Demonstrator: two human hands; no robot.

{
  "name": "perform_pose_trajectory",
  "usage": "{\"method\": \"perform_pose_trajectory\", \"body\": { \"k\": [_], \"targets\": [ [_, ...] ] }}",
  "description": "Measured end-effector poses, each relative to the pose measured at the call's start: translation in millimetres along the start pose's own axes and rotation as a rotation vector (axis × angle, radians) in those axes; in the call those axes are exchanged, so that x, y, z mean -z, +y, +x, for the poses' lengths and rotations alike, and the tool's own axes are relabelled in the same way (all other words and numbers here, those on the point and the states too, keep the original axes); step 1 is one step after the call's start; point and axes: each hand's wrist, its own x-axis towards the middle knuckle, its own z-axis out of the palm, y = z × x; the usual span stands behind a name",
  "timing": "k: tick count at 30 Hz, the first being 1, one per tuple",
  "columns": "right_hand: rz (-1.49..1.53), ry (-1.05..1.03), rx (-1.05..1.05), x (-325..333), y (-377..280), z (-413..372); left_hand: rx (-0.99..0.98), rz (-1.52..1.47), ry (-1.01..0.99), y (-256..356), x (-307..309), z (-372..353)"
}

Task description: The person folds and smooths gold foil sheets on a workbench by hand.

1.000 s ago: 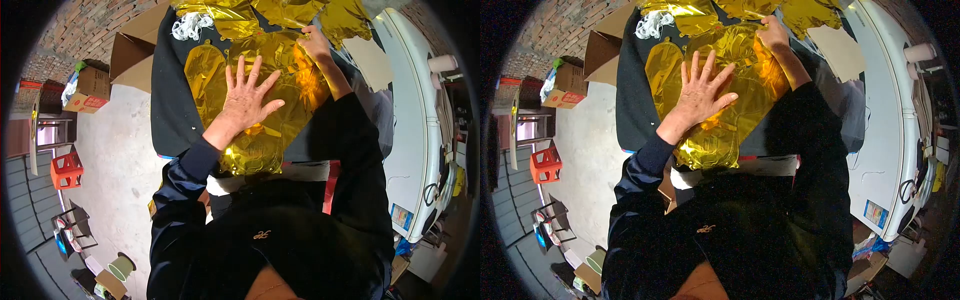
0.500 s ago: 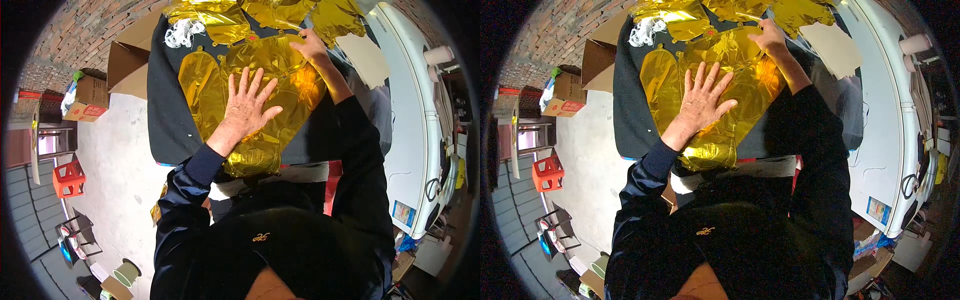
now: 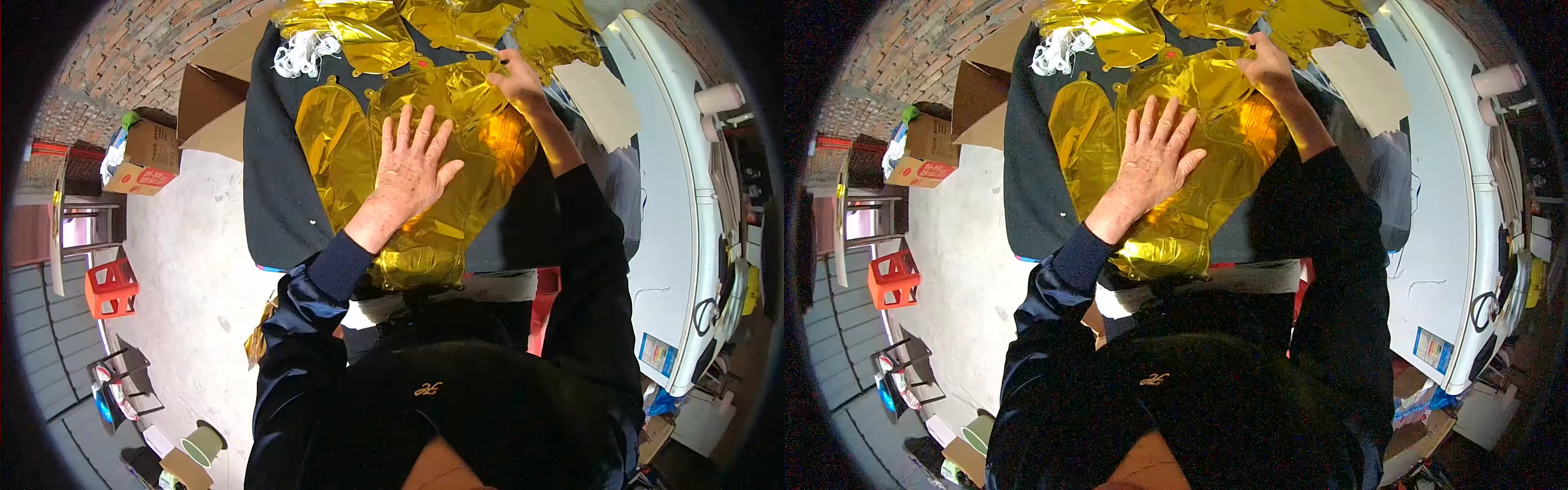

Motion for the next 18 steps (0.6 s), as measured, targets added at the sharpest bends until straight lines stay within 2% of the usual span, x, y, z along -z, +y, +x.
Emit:
{"method": "perform_pose_trajectory", "body": {
  "k": [2, 4, 8, 11, 12, 14, 18],
  "targets": [
    [0.005, -0.017, -0.058, 4, -3, -1, 0.007, 0.018, -0.027, 0, -3, 1],
    [-0.024, -0.019, -0.025, 9, -6, -5, 0.019, 0.052, -0.090, 2, -4, 2],
    [-0.058, 0.094, 0.115, 6, 2, -4, -0.003, 0.031, 0.000, 4, -6, 0],
    [0.160, 0.030, 0.049, 8, 11, 5, -0.002, 0.030, -0.010, 5, -4, 0],
    [0.165, 0.121, 0.125, 2, 10, 7, -0.002, 0.031, -0.012, 5, -4, 0],
    [0.414, 0.009, 0.045, -1, 6, 13, 0.003, 0.023, -0.026, 5, -4, 0],
    [0.669, -0.148, -0.103, 25, -80, -9, 0.002, 0.040, -0.030, 6, -3, 1]
  ]
}}
